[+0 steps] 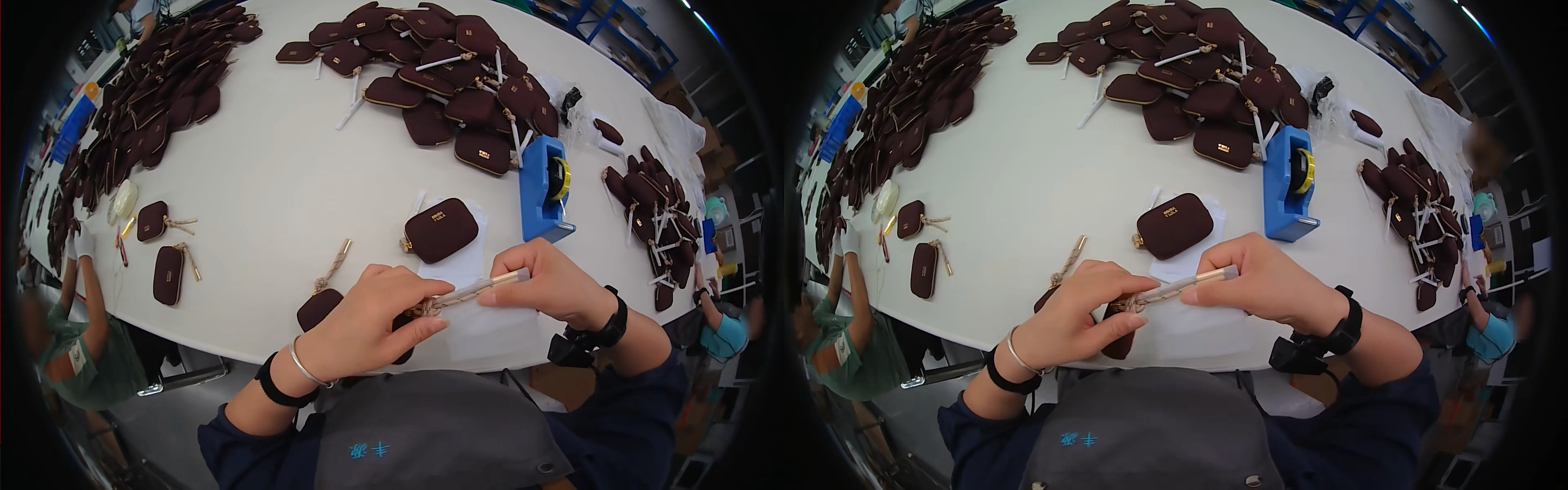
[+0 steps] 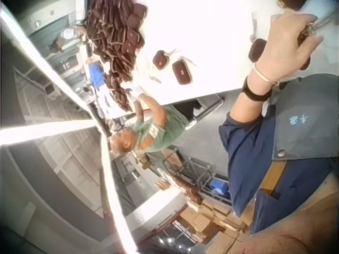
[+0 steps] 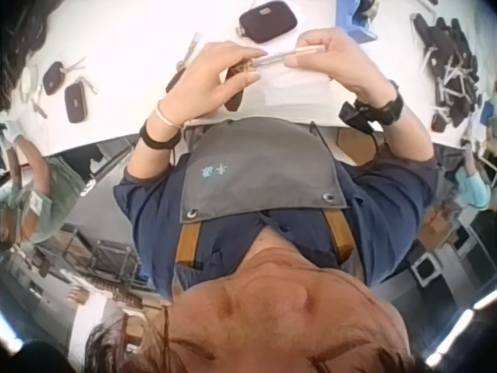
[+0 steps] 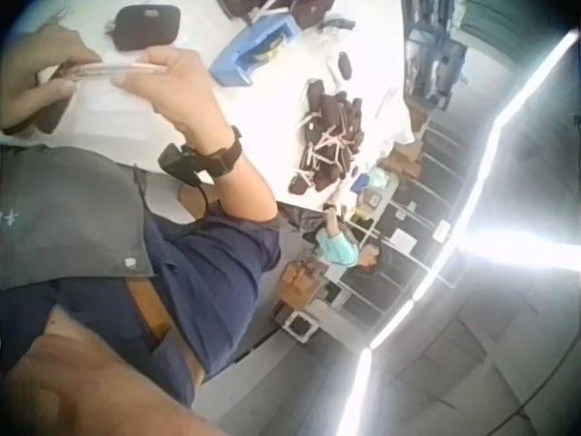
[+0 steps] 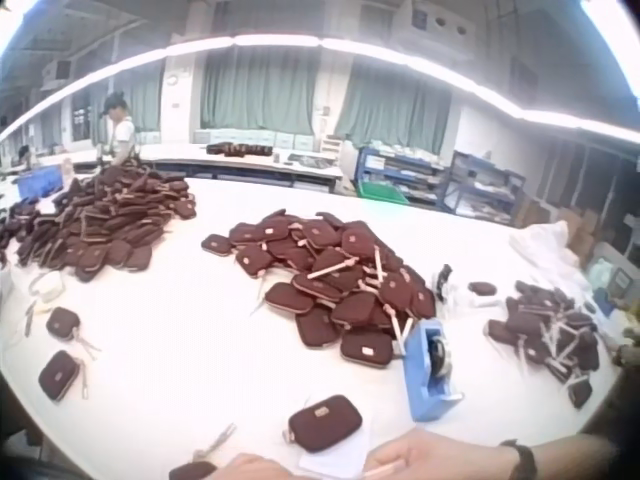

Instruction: The person wraps a white paper sleeve around the drawstring of a maroon pouch, folds the paper, and secures it with tape. They repeat this process for multiple pouches, placing each finished item on the table.

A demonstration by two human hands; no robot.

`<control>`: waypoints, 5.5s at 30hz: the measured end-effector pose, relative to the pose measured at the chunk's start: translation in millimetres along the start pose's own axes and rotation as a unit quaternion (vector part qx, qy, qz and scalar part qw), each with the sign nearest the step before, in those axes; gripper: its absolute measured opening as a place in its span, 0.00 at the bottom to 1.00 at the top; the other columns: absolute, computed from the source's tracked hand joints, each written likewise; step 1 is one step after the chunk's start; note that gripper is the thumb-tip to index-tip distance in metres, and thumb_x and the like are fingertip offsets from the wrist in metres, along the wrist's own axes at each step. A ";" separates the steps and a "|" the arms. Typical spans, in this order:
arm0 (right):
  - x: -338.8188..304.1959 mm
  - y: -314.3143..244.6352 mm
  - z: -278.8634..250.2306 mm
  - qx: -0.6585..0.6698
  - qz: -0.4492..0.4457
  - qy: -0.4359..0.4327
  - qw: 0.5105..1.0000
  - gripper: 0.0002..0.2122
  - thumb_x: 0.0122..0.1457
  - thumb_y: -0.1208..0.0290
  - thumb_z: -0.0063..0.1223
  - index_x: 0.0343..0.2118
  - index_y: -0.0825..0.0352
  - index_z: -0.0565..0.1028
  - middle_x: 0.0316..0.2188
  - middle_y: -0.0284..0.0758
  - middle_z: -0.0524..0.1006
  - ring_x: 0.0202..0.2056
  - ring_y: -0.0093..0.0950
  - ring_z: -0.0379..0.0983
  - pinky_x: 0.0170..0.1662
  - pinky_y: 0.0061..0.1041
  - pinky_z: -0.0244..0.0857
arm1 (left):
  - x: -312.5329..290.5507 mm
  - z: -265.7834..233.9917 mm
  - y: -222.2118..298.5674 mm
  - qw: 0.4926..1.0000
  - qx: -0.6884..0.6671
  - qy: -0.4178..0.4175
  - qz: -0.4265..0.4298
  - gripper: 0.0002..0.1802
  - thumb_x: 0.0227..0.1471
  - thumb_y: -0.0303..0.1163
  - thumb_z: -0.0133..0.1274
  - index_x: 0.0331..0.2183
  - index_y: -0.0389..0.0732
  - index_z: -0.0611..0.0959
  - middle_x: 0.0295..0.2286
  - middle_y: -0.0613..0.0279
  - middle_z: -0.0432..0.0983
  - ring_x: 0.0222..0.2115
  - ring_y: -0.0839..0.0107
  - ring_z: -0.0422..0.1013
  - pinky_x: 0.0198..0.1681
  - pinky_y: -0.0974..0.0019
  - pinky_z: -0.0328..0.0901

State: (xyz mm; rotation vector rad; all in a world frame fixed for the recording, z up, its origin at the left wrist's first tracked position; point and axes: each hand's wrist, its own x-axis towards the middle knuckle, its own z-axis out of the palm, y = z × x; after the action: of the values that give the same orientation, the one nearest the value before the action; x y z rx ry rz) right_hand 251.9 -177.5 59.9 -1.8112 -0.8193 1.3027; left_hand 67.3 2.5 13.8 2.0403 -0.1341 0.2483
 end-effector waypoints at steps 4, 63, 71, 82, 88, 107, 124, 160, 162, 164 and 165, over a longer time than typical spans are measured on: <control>-2.5 5.9 0.1 -0.012 -0.008 -0.009 1.000 0.12 0.53 0.63 0.65 0.22 0.65 0.77 0.14 0.20 0.67 0.16 0.10 0.57 0.18 0.14 0.47 | 5.2 8.5 1.9 0.999 -0.023 -0.014 -0.034 0.10 0.58 0.33 0.52 0.40 0.40 0.81 0.22 0.65 0.71 0.25 0.68 0.65 0.39 0.64 0.57; 18.1 36.7 5.9 -0.196 -0.443 0.064 0.873 0.09 0.45 0.80 0.62 0.31 0.67 0.76 0.36 0.40 0.78 0.33 0.34 0.76 0.34 0.25 0.67 | 6.8 5.8 4.3 0.965 -0.132 -0.025 -0.225 0.11 0.60 0.34 0.52 0.32 0.35 0.80 0.18 0.71 0.70 0.21 0.82 0.63 0.25 0.74 0.60; 10.5 30.0 13.5 -0.033 -0.234 0.059 0.970 0.03 0.53 0.81 0.58 0.29 0.69 0.75 0.32 0.34 0.77 0.27 0.19 0.72 0.31 0.18 0.65 | 8.7 4.0 -6.1 0.982 -0.124 -0.020 -0.140 0.08 0.59 0.28 0.48 0.36 0.35 0.79 0.25 0.64 0.74 0.27 0.73 0.66 0.33 0.69 0.62; 11.2 15.8 24.1 0.051 -0.103 0.044 0.992 0.05 0.56 0.74 0.59 0.30 0.69 0.74 0.23 0.26 0.72 0.25 0.13 0.65 0.27 0.18 0.60 | 0.2 27.8 -8.2 0.984 0.059 0.145 -0.081 0.06 0.46 0.28 0.63 0.30 0.41 0.83 0.22 0.67 0.75 0.23 0.69 0.65 0.29 0.66 0.58; 9.9 24.9 21.5 0.044 -0.151 0.039 0.987 0.05 0.57 0.75 0.59 0.32 0.70 0.76 0.26 0.29 0.75 0.25 0.14 0.70 0.28 0.16 0.64 | 2.0 28.8 -7.1 0.983 0.050 0.172 -0.045 0.03 0.46 0.26 0.62 0.28 0.42 0.83 0.21 0.68 0.75 0.22 0.70 0.65 0.32 0.67 0.55; 6.4 10.5 18.5 0.160 0.015 -0.052 0.986 0.06 0.61 0.73 0.56 0.36 0.71 0.76 0.23 0.32 0.78 0.24 0.18 0.74 0.27 0.17 0.68 | -0.6 27.5 -3.6 0.991 0.067 0.116 -0.028 0.01 0.53 0.27 0.56 0.29 0.42 0.80 0.23 0.65 0.74 0.23 0.66 0.67 0.36 0.65 0.57; 1.2 13.1 30.6 0.186 -0.070 0.066 0.978 0.04 0.59 0.77 0.57 0.33 0.72 0.75 0.29 0.36 0.78 0.29 0.20 0.74 0.34 0.20 0.69 | -4.0 29.5 -1.2 0.977 0.005 0.194 -0.084 0.05 0.51 0.29 0.60 0.27 0.38 0.81 0.20 0.63 0.74 0.22 0.64 0.63 0.31 0.63 0.59; 1.8 26.4 22.3 0.266 -0.012 0.021 0.964 0.05 0.59 0.78 0.57 0.32 0.72 0.73 0.24 0.39 0.77 0.22 0.22 0.73 0.26 0.21 0.69 | -4.7 32.5 -6.0 0.974 -0.119 0.157 -0.115 0.03 0.52 0.23 0.59 0.29 0.33 0.80 0.24 0.61 0.76 0.20 0.78 0.68 0.23 0.75 0.62; 1.9 28.5 22.8 0.265 -0.021 0.023 0.964 0.05 0.59 0.77 0.57 0.31 0.71 0.72 0.25 0.38 0.76 0.22 0.21 0.73 0.26 0.21 0.68 | -7.3 36.0 -10.0 0.966 -0.160 0.160 -0.128 0.04 0.53 0.23 0.58 0.29 0.33 0.80 0.24 0.61 0.77 0.21 0.79 0.68 0.24 0.75 0.63; 1.3 28.6 24.8 0.253 -0.021 0.041 0.967 0.06 0.60 0.75 0.57 0.30 0.71 0.72 0.24 0.35 0.76 0.23 0.18 0.72 0.26 0.19 0.68 | -7.2 38.0 -10.6 0.964 -0.162 0.167 -0.131 0.05 0.53 0.23 0.58 0.29 0.32 0.80 0.24 0.61 0.77 0.21 0.79 0.68 0.25 0.75 0.63; 1.0 28.7 26.4 0.246 -0.021 0.049 0.968 0.07 0.60 0.74 0.57 0.30 0.71 0.73 0.24 0.34 0.76 0.23 0.17 0.72 0.26 0.18 0.67 | -6.2 38.4 -8.3 0.966 -0.143 0.172 -0.127 0.05 0.53 0.24 0.58 0.29 0.32 0.80 0.25 0.61 0.77 0.21 0.79 0.69 0.26 0.75 0.64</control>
State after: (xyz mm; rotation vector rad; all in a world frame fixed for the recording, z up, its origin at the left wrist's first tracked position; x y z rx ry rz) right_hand 229.1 -186.2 29.6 -1.4390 -0.4253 1.2441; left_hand 67.5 -27.7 -12.0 1.6788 0.2914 0.3939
